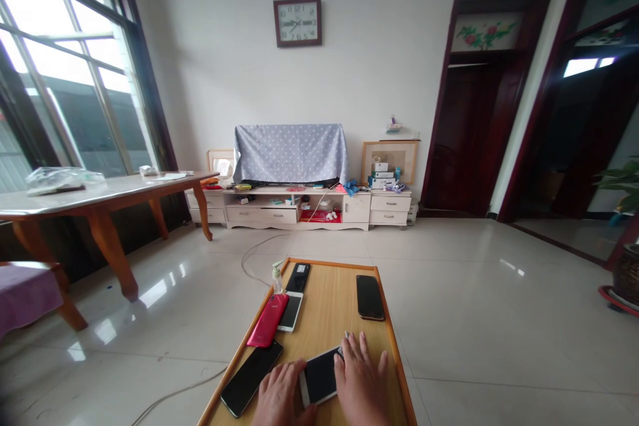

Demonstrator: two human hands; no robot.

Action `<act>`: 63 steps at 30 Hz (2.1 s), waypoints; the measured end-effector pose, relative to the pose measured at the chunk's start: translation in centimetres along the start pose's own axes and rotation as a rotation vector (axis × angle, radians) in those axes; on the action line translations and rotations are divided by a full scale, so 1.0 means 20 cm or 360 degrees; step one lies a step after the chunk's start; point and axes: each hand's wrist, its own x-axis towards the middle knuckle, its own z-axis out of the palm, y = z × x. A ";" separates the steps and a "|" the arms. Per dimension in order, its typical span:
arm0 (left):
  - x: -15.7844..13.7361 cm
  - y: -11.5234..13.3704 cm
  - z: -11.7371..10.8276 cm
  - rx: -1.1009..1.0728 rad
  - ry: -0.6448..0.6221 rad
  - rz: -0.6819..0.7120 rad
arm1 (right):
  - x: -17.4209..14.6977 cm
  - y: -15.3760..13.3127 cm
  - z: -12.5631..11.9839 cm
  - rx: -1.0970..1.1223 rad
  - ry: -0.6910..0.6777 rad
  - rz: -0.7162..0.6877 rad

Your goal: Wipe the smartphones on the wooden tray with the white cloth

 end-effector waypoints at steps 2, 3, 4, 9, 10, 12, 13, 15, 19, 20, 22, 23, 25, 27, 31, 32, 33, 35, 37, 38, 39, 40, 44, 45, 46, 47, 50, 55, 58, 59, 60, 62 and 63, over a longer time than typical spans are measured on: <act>0.00 0.00 0.00 0.0013 -0.0026 0.0003 | -0.03 -0.06 0.01 0.0037 -0.0056 -0.0098; 0.00 0.00 0.00 0.0014 -0.0024 0.0005 | -0.05 -0.09 0.02 0.0067 -0.0095 -0.0164; 0.00 0.00 0.00 0.0013 -0.0014 0.0003 | -0.08 -0.12 0.03 0.0100 -0.0138 -0.0229; 0.00 -0.01 0.01 0.0022 0.0036 0.0016 | -0.15 -0.13 0.04 0.0158 -0.0234 -0.0278; 0.00 -0.01 0.01 0.0021 0.0035 0.0024 | -0.14 -0.10 0.04 0.0136 -0.0208 -0.0238; 0.00 -0.02 0.02 0.0010 0.0030 0.0034 | -0.10 -0.04 0.02 0.0082 -0.0123 -0.0144; 0.00 -0.02 0.02 0.0004 0.0031 0.0036 | -0.07 -0.01 0.01 0.0057 -0.0074 -0.0101; 0.00 -0.02 0.02 -0.0009 0.0044 0.0034 | -0.03 0.01 -0.01 0.0021 -0.0004 -0.0034; 0.00 -0.02 0.02 -0.0016 0.0030 0.0030 | -0.04 -0.10 0.00 0.0089 -0.0074 -0.0132; 0.00 -0.03 0.02 -0.0014 0.0027 0.0028 | -0.06 -0.14 0.00 0.0138 -0.0133 -0.0206; -0.01 -0.03 0.03 -0.0017 0.0024 0.0033 | -0.11 -0.21 0.02 0.0244 -0.0248 -0.0347; -0.01 -0.04 0.03 -0.0016 0.0021 0.0035 | -0.13 -0.23 0.02 0.0284 -0.0288 -0.0391; 0.00 -0.03 0.02 -0.0006 0.0023 0.0038 | -0.15 -0.24 0.01 0.0304 -0.0285 -0.0386; 0.00 -0.02 0.02 0.0002 0.0039 0.0039 | -0.12 -0.20 -0.01 0.0249 -0.0200 -0.0291; 0.00 -0.02 0.02 -0.0024 0.0063 0.0058 | -0.03 -0.11 -0.04 0.0091 -0.0038 -0.0078; 0.00 -0.02 0.02 -0.0028 0.0057 0.0056 | -0.02 -0.11 -0.04 0.0070 -0.0029 -0.0062; 0.00 -0.02 0.02 -0.0030 0.0054 0.0053 | -0.02 -0.12 -0.04 0.0063 -0.0033 -0.0072; 0.00 -0.02 0.03 -0.0027 0.0053 0.0048 | -0.05 -0.18 -0.02 0.0096 -0.0091 -0.0170; 0.00 -0.02 0.03 -0.0018 0.0053 0.0046 | -0.10 -0.24 0.00 0.0170 -0.0192 -0.0310; 0.00 -0.02 0.02 -0.0014 0.0054 0.0044 | -0.12 -0.26 0.01 0.0204 -0.0231 -0.0361; 0.00 -0.01 0.01 -0.0011 0.0052 0.0042 | -0.13 -0.27 0.01 0.0226 -0.0249 -0.0387; -0.01 -0.01 0.01 -0.0009 0.0048 0.0041 | -0.13 -0.27 0.01 0.0231 -0.0242 -0.0385; -0.02 0.03 -0.03 -0.0003 0.0029 0.0037 | -0.06 -0.21 -0.02 0.0139 -0.0124 -0.0184; -0.02 0.03 -0.03 -0.0001 0.0024 0.0037 | -0.04 -0.19 -0.03 0.0114 -0.0114 -0.0131; -0.02 0.03 -0.03 0.0000 0.0019 0.0034 | -0.03 -0.19 -0.04 0.0096 -0.0111 -0.0092; -0.02 0.03 -0.03 0.0001 0.0017 0.0029 | -0.02 -0.19 -0.04 0.0088 -0.0115 -0.0077; -0.01 0.02 -0.02 0.0018 0.0012 0.0020 | -0.06 -0.23 -0.02 0.0135 -0.0171 -0.0190; -0.01 0.00 -0.01 0.0048 -0.0007 0.0045 | -0.15 -0.28 0.03 0.0268 -0.0257 -0.0373; -0.02 0.00 0.01 0.0022 0.0056 0.0037 | -0.14 -0.23 -0.01 0.0190 -0.0137 -0.0329; -0.02 0.00 0.01 0.0006 0.0081 0.0041 | -0.14 -0.21 -0.03 0.0170 -0.0122 -0.0315; -0.02 0.00 0.02 -0.0011 0.0102 0.0045 | -0.14 -0.19 -0.05 0.0163 -0.0134 -0.0308; -0.02 0.00 0.03 -0.0041 0.0125 0.0047 | -0.15 -0.15 -0.06 0.0174 -0.0201 -0.0315; -0.02 -0.01 0.03 -0.0052 0.0125 0.0045 | -0.17 -0.13 -0.06 0.0184 -0.0234 -0.0331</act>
